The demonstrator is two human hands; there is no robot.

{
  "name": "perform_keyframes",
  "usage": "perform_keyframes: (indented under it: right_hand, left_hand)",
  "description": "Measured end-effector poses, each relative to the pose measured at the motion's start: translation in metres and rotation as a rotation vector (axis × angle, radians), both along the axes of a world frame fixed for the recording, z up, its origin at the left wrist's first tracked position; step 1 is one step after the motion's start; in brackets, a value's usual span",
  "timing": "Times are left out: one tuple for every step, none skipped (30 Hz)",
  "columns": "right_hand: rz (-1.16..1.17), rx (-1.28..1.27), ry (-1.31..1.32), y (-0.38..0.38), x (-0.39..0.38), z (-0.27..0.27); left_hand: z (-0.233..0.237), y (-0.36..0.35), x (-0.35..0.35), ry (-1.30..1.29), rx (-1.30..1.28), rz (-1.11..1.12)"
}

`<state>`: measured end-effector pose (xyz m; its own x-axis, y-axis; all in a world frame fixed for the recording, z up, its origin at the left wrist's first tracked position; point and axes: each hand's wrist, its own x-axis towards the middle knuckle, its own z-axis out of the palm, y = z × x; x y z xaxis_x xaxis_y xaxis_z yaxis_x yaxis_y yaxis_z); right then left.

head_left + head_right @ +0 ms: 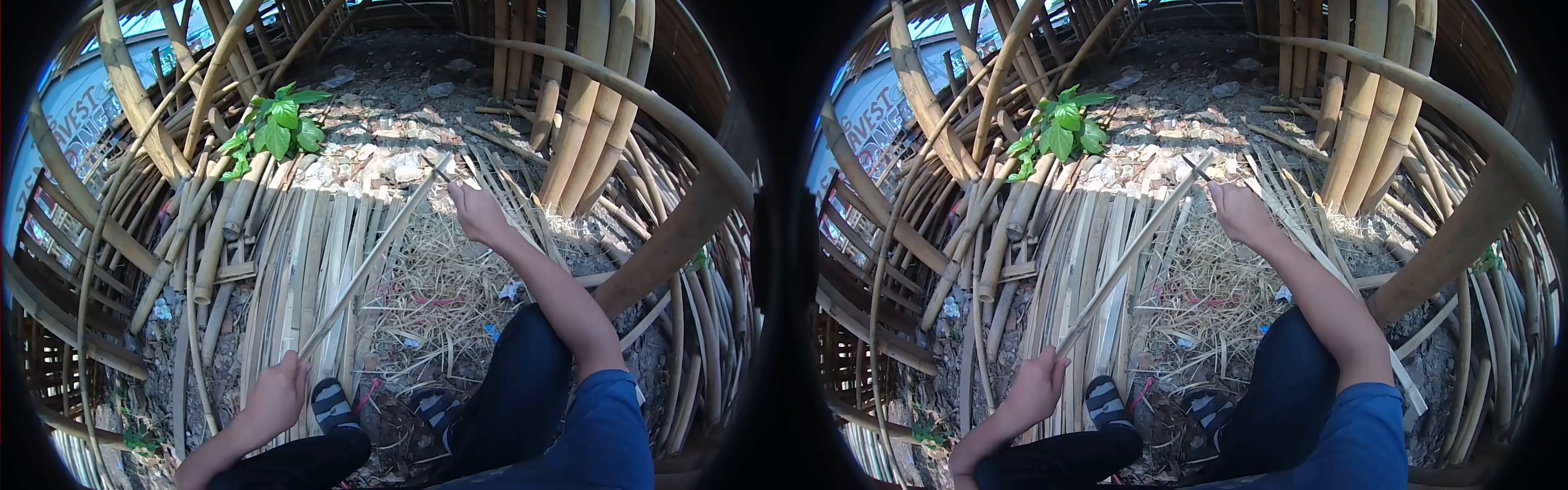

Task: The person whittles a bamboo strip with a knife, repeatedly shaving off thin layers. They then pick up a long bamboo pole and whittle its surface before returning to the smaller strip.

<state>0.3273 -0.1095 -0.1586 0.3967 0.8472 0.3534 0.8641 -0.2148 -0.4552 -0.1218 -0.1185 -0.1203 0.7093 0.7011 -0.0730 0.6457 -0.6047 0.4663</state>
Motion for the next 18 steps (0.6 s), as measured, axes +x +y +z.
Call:
perform_keyframes:
  right_hand:
    - [0.056,0.017,0.009,0.004,-0.016,0.01]
    - [0.132,-0.009,0.032,0.007,-0.033,0.012]
    - [0.21,-0.034,0.053,0.006,-0.054,0.011]
    - [0.296,-0.045,0.035,0.003,-0.08,0.016]
    - [0.382,-0.058,0.02,-0.002,-0.102,0.02]
    - [0.385,-0.058,0.025,-0.005,-0.116,0.021]
    - [0.443,-0.052,0.04,-0.007,-0.128,0.02]
    - [0.5,-0.045,0.055,-0.008,-0.135,0.019]
    - [0.461,-0.078,-0.096,-0.007,-0.131,0.022]
    - [0.462,-0.078,-0.091,-0.005,-0.128,0.02]
    - [0.463,-0.066,-0.103,-0.002,-0.123,0.017]
    - [0.461,-0.053,-0.115,0.001,-0.119,0.015]
    - [0.457,-0.055,-0.116,0.001,-0.115,0.012]
    - [0.406,-0.05,-0.122,0.002,-0.112,0.009]
    - [0.356,-0.043,-0.127,0.004,-0.109,0.006]
    - [0.237,-0.061,-0.113,0.01,-0.092,0.009]
    - [0.116,-0.078,-0.094,0.013,-0.068,0.01]
    - [0.101,-0.068,-0.119,0.008,-0.045,0.004]
  left_hand:
    - [0.003,0.003,0.003,-0.019,0.012,0.012]
    - [0.005,0.006,0.006,-0.045,0.031,0.026]
    - [0.007,0.007,0.009,-0.047,0.036,0.025]
    - [0.007,0.007,0.012,-0.03,0.044,0.027]
    - [0.008,0.007,0.014,-0.01,0.05,0.03]
    - [0.009,0.005,0.017,-0.005,0.05,0.032]
    - [0.012,0.004,0.017,-0.029,0.053,0.035]
    - [0.014,0.003,0.016,-0.053,0.057,0.038]
    - [0.013,0.003,0.013,-0.044,0.059,0.038]
    - [0.01,0.004,0.011,-0.05,0.066,0.033]
    - [0.008,0.004,0.01,-0.064,0.073,0.027]
    - [0.009,0.003,0.01,-0.066,0.074,0.024]
    - [0.01,0.002,0.011,-0.046,0.083,0.03]
    - [0.01,0.001,0.011,-0.027,0.093,0.035]
    - [0.009,0.002,0.009,-0.027,0.095,0.031]
    - [0.005,0.002,0.005,-0.077,0.103,0.052]
    - [0.004,0.003,0.001,-0.122,0.11,0.072]
    - [0.005,0.001,-0.002,-0.122,0.11,0.071]
